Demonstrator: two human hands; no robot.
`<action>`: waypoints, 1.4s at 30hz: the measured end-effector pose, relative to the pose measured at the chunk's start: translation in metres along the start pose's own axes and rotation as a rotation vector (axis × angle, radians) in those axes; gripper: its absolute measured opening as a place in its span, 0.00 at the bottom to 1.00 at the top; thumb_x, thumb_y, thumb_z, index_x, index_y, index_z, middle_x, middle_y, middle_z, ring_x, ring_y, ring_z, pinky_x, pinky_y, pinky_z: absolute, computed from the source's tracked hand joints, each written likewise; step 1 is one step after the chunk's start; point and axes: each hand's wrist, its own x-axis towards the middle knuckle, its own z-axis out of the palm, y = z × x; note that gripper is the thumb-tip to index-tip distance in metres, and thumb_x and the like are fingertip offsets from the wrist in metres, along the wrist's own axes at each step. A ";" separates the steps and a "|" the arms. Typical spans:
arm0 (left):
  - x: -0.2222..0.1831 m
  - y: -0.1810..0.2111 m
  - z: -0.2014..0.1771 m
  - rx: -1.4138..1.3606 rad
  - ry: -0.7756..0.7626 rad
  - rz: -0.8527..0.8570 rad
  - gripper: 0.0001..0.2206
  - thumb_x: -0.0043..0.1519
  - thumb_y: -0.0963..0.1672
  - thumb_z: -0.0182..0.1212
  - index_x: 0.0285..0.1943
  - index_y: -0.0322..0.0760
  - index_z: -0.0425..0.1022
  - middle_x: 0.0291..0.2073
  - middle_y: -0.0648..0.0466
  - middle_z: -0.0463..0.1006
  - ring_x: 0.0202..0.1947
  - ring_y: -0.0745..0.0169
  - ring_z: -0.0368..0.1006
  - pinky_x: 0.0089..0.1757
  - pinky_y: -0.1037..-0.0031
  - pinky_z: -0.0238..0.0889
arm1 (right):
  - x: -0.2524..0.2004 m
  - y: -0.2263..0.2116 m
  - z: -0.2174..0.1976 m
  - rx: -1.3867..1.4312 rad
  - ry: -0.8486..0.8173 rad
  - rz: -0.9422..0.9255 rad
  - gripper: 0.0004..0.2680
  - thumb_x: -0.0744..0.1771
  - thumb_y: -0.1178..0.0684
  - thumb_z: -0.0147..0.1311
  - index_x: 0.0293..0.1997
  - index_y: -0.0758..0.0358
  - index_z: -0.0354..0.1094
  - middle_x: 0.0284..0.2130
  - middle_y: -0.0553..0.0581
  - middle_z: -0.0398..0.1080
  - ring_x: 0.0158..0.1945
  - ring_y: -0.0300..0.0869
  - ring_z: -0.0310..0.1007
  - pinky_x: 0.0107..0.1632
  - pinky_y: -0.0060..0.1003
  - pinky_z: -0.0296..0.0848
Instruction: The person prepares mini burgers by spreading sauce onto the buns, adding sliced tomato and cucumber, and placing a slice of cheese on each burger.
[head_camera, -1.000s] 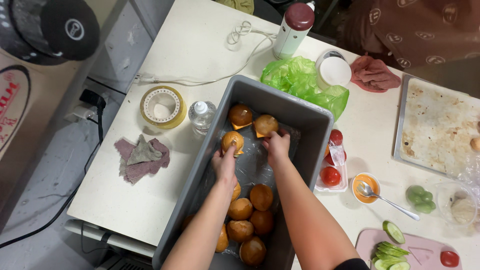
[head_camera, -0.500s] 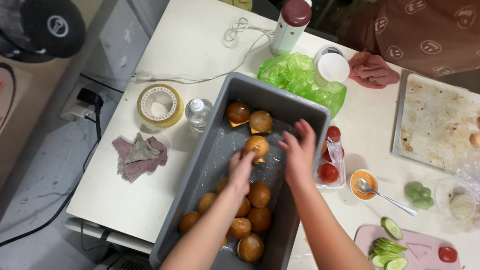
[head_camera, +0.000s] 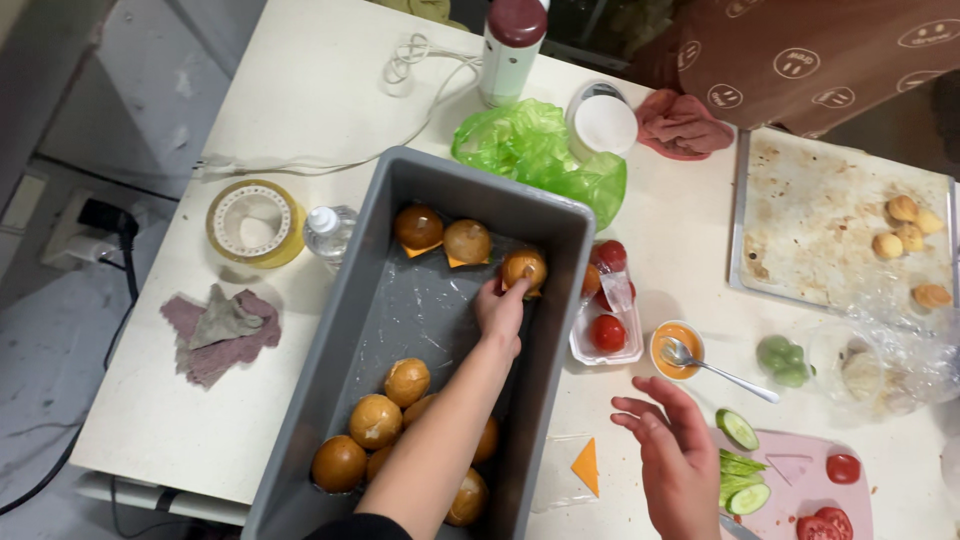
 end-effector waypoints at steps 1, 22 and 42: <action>0.000 0.001 0.004 0.044 0.047 -0.013 0.22 0.55 0.44 0.70 0.58 0.27 0.76 0.50 0.47 0.81 0.50 0.62 0.76 0.51 0.74 0.65 | 0.000 0.003 -0.004 -0.010 -0.012 0.010 0.15 0.67 0.65 0.43 0.62 0.73 0.60 0.57 0.67 0.67 0.55 0.54 0.73 0.54 0.48 0.74; -0.168 0.071 -0.065 0.091 -0.174 0.240 0.21 0.62 0.41 0.60 0.65 0.34 0.65 0.57 0.49 0.70 0.59 0.61 0.65 0.59 0.71 0.58 | -0.053 0.105 -0.176 -0.727 -0.039 0.289 0.14 0.64 0.56 0.58 0.55 0.63 0.69 0.44 0.55 0.80 0.39 0.42 0.80 0.43 0.35 0.78; -0.302 -0.260 0.128 0.930 -0.392 0.511 0.15 0.57 0.44 0.66 0.52 0.35 0.75 0.49 0.46 0.74 0.51 0.49 0.72 0.52 0.65 0.67 | -0.036 0.029 -0.530 -1.121 -0.027 0.010 0.12 0.63 0.53 0.61 0.50 0.61 0.74 0.35 0.54 0.78 0.30 0.43 0.72 0.37 0.37 0.75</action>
